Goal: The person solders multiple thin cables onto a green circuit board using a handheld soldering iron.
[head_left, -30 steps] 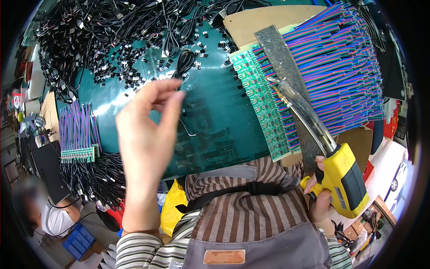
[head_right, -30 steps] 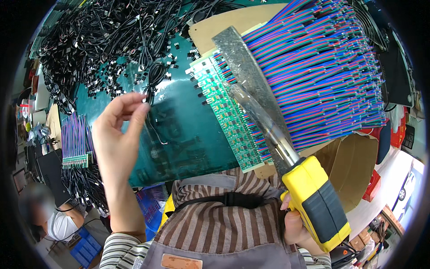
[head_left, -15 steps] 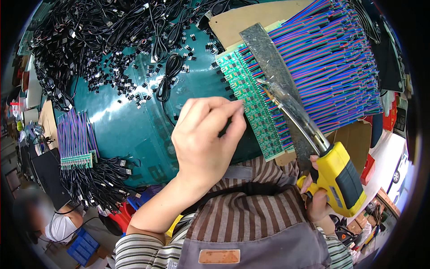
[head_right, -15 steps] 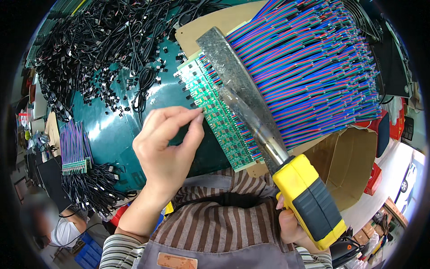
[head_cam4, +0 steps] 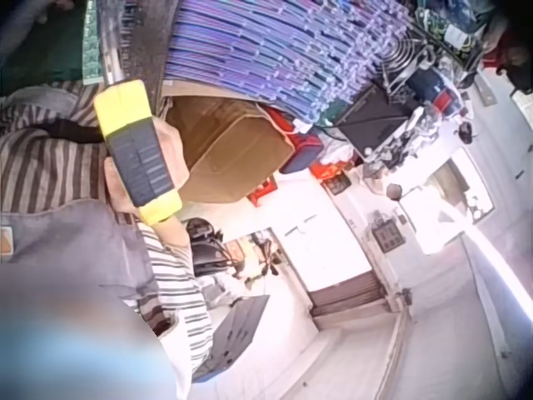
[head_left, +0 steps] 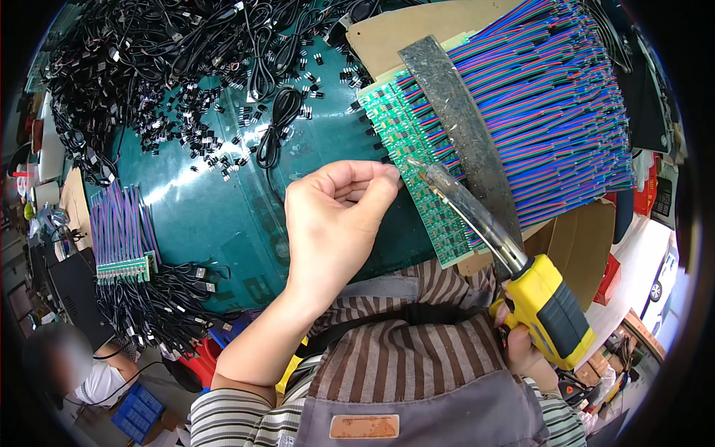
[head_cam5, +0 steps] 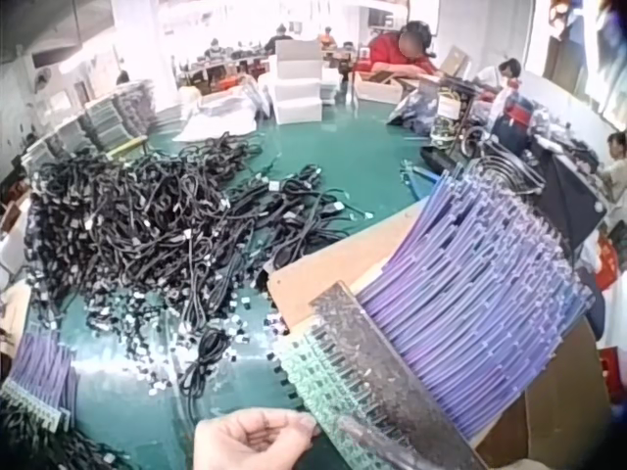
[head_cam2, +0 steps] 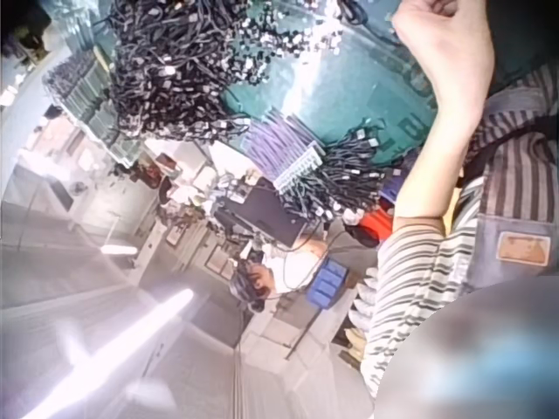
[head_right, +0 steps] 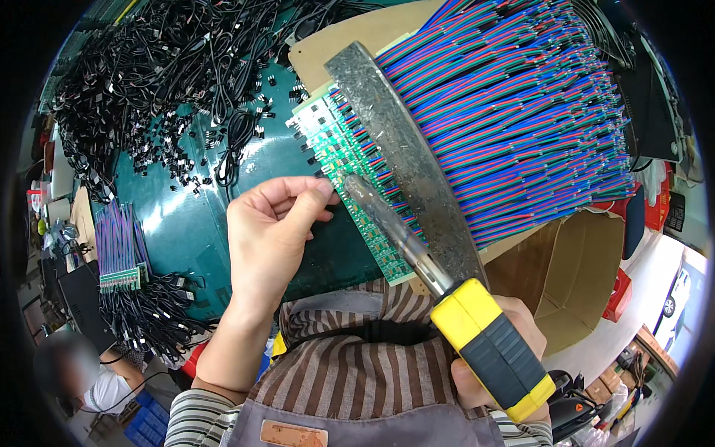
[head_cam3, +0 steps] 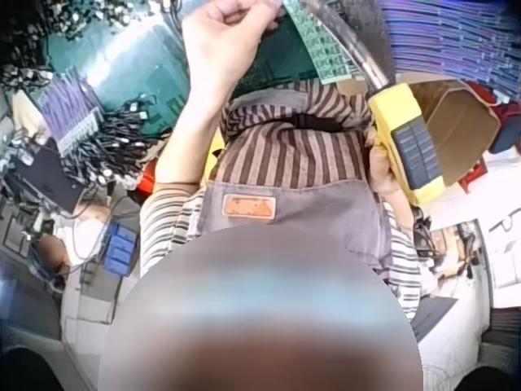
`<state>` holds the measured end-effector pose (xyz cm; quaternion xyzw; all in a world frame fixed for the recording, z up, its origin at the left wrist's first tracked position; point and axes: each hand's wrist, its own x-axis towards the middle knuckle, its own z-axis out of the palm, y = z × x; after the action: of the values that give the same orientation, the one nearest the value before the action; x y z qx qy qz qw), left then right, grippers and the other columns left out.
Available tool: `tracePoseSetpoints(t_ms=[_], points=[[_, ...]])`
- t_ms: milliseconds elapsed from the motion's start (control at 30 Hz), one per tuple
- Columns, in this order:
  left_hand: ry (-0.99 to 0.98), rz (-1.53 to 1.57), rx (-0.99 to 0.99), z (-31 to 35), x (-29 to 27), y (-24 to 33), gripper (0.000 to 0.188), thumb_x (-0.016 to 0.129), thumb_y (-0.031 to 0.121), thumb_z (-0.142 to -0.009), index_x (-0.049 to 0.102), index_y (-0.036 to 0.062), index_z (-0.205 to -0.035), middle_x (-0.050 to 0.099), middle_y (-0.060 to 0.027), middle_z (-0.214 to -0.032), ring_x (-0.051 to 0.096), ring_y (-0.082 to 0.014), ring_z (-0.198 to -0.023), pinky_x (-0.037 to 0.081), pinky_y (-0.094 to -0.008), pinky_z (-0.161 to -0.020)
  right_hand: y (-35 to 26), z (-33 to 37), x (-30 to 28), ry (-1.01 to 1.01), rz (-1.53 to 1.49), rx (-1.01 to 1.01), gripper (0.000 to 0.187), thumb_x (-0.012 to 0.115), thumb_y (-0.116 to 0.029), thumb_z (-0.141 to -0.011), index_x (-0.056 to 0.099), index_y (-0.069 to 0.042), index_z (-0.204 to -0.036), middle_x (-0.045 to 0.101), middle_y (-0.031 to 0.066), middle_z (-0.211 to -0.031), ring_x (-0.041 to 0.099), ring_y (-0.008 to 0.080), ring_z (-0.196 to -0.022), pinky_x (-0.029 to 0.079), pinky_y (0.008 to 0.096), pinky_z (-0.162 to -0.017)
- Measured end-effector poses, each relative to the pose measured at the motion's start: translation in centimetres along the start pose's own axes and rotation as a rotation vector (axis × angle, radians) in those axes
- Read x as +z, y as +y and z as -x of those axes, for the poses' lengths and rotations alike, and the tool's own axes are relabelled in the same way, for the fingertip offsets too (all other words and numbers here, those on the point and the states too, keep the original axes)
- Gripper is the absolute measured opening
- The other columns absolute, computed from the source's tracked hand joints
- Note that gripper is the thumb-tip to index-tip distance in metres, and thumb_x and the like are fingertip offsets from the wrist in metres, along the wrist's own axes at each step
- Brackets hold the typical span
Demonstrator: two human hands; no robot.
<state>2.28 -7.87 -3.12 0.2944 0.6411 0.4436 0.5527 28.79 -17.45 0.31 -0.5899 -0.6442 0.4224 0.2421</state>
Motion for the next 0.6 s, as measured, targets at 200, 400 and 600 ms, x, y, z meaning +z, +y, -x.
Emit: tracePoseSetpoints(t_ms=[200, 400, 600], points=[[0.050, -0.023, 0.045, 0.5, 0.6, -0.4, 0.018, 0.070, 0.015, -0.090, 0.071, -0.0026, -0.094, 0.072, -0.0064, -0.084, 0.065, -0.0078, -0.071, 0.048, -0.0191, -0.061, 0.5, 0.2, 0.1, -0.001, 0.056, -0.108, 0.034, 0.065, -0.035, -0.082, 0.068, -0.003, -0.093, 0.064, 0.0135, -0.089, 0.064, 0.0311, -0.078, 0.052, 0.0381, -0.066], [0.061, 0.036, 0.078, 0.4, 0.7, -0.8, 0.016, 0.069, 0.011, -0.090, 0.070, -0.0047, -0.094, 0.072, -0.0083, -0.085, 0.065, -0.0089, -0.074, 0.051, -0.0208, -0.069, 0.8, 0.3, 0.6, 0.037, 0.034, -0.114, 0.036, 0.065, -0.035, -0.081, 0.068, -0.001, -0.092, 0.065, 0.0137, -0.087, 0.065, 0.0306, -0.076, 0.052, 0.0373, -0.065], [0.015, 0.038, 0.055, 0.2, 0.2, -0.4, 0.015, 0.069, 0.009, -0.090, 0.070, -0.0050, -0.094, 0.072, -0.0077, -0.085, 0.064, -0.0085, -0.074, 0.051, -0.0212, -0.069, 0.2, 0.1, 0.4, 0.045, 0.019, -0.047, 0.040, 0.066, -0.038, -0.082, 0.067, 0.001, -0.093, 0.066, 0.0167, -0.092, 0.067, 0.0321, -0.083, 0.054, 0.0384, -0.071]])
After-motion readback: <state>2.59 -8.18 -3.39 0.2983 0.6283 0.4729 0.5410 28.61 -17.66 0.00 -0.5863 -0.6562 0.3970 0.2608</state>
